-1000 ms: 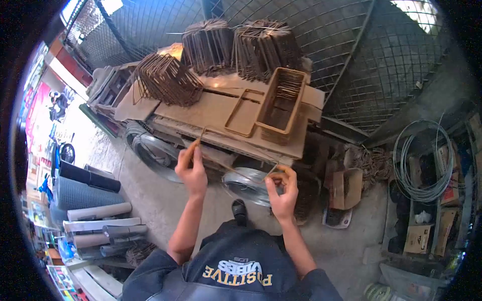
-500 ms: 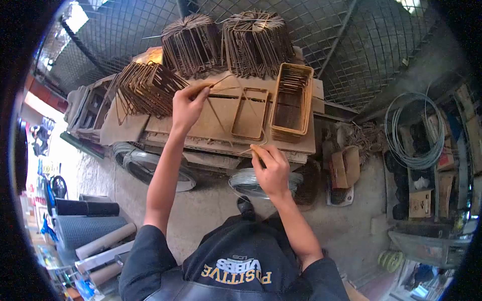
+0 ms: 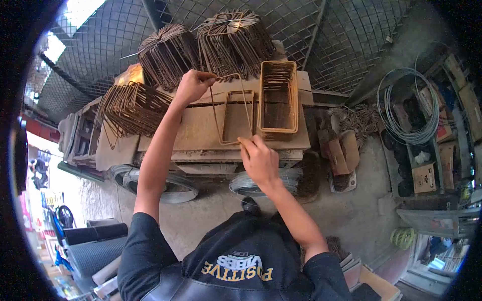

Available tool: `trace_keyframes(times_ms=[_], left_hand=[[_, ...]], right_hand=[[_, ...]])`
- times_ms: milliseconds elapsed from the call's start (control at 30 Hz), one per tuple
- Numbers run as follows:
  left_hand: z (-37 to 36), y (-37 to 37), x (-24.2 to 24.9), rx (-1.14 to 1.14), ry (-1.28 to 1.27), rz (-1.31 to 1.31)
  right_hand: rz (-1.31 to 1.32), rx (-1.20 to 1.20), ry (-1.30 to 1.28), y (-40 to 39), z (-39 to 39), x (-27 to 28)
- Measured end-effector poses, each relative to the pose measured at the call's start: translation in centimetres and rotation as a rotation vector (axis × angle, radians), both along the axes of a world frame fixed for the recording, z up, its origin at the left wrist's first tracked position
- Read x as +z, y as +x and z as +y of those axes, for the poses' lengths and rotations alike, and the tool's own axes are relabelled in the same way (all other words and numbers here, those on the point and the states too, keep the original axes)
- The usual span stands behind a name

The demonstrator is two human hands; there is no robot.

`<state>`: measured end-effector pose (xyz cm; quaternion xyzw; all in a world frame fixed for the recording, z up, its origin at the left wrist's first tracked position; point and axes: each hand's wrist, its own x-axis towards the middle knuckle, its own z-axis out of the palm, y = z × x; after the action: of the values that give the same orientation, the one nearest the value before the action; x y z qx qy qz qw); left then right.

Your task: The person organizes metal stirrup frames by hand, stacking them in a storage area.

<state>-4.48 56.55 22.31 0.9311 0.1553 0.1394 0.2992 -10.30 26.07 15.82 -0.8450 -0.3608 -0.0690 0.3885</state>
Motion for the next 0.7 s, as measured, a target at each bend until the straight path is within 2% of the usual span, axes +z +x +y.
trace_keyframes(times_ms=[167, 500, 700], left_hand=[[1.0, 2.8, -1.9, -0.103, 0.05, 0.084], [-0.4, 5.1, -7.7, -0.068, 0.113, 0.128], [-1.4, 4.0, -6.8, -0.075, 0.149, 0.111]], right_hand=[[0.004, 0.014, 0.0, 0.4, 1.1, -0.4], [0.057, -0.052, -0.011, 0.5, 1.7, -2.0], [0.12, -0.054, -0.003, 0.3, 1.9, -2.2]])
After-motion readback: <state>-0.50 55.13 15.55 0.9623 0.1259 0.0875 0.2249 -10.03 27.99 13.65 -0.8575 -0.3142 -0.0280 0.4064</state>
